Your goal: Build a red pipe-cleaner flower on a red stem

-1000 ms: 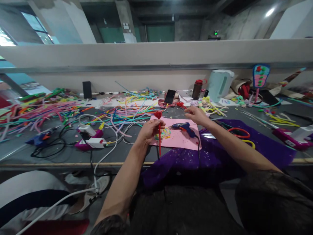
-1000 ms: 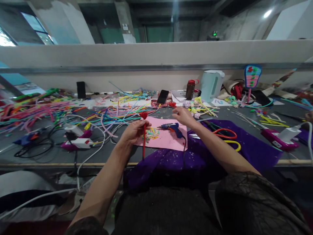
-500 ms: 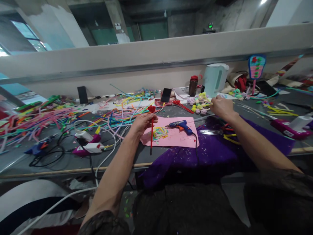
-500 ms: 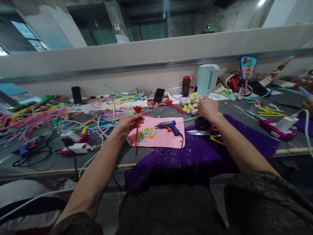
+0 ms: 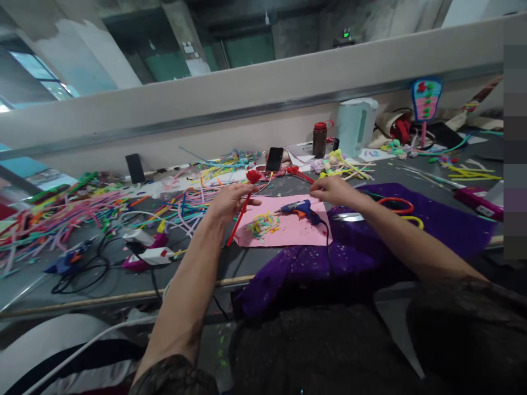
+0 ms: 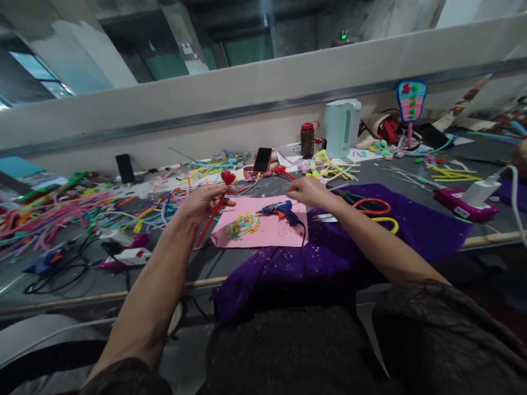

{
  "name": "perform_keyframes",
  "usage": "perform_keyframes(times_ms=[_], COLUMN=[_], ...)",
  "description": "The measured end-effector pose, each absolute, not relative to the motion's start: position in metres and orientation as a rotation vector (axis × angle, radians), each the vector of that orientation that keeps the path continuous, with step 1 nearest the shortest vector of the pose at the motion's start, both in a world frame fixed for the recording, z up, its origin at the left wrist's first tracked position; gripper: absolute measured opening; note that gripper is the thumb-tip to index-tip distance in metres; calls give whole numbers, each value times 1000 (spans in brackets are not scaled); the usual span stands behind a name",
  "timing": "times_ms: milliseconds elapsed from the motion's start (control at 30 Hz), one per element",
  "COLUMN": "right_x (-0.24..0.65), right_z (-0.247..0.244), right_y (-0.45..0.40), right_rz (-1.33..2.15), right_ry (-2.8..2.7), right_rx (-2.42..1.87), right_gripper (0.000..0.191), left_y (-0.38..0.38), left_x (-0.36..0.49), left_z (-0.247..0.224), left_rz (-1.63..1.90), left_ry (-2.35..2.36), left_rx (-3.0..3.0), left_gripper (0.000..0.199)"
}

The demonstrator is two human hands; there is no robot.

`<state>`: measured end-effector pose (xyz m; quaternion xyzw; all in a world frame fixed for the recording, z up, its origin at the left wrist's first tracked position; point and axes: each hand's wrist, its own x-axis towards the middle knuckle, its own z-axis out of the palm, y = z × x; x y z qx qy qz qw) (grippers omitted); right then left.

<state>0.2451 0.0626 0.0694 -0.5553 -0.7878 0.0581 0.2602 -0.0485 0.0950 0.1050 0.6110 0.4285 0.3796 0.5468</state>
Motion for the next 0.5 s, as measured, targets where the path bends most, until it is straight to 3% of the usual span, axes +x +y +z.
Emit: perform_keyframes(times_ms=[267,500], right_x=[155,187], right_z=[79,81], right_y=[81,49], right_rz=[369,243], right_ry=[-2173,-2192], right_rx=[-1187,-1200], right_gripper=[19,20], left_y=[92,43], left_x=[-58,-69], left_z=[101,94], left_rz=[1010,1136], left_ry=[952,985], left_rx=[1398,1315], left_gripper=[30,21])
